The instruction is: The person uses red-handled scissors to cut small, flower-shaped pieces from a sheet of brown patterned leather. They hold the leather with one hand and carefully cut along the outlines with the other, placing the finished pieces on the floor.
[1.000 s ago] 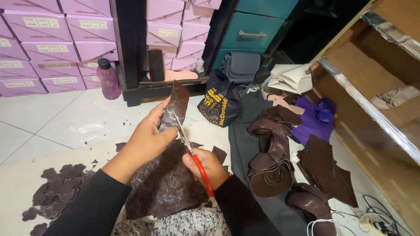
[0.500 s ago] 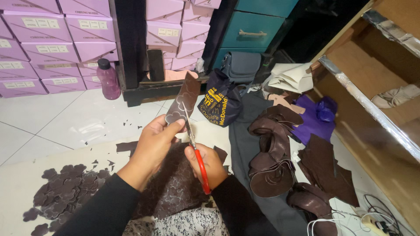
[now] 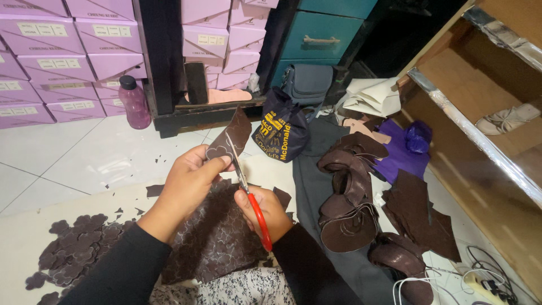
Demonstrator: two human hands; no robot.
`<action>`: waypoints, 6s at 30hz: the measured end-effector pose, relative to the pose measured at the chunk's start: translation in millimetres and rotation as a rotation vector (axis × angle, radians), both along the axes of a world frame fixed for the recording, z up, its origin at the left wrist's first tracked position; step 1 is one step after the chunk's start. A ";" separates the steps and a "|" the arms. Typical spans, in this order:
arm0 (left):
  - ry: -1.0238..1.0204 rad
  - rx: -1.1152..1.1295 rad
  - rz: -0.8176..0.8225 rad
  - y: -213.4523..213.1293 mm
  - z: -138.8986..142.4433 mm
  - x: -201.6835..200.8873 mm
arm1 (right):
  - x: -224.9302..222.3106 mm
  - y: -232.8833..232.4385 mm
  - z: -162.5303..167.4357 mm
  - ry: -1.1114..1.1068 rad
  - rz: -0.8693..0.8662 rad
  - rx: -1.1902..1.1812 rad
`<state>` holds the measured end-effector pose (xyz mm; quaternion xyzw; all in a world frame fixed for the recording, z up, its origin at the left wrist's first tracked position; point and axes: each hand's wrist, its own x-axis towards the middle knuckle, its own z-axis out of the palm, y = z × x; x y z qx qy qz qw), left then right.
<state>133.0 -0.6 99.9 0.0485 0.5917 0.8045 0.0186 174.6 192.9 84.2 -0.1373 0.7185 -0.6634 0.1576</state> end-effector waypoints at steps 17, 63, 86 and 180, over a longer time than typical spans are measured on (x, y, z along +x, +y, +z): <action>0.070 -0.375 -0.018 -13.4 8.3 -0.3 | -1.7 4.2 5.2 0.052 0.080 0.160; 0.120 -0.215 -0.008 -9.0 6.3 3.7 | -1.3 8.6 5.6 0.043 0.114 0.061; -0.081 0.168 -0.038 6.1 5.4 5.4 | 1.7 8.2 8.6 -0.001 0.123 -0.063; -0.190 0.593 -0.078 13.8 0.3 7.7 | 4.0 -6.5 11.7 0.019 0.047 -0.074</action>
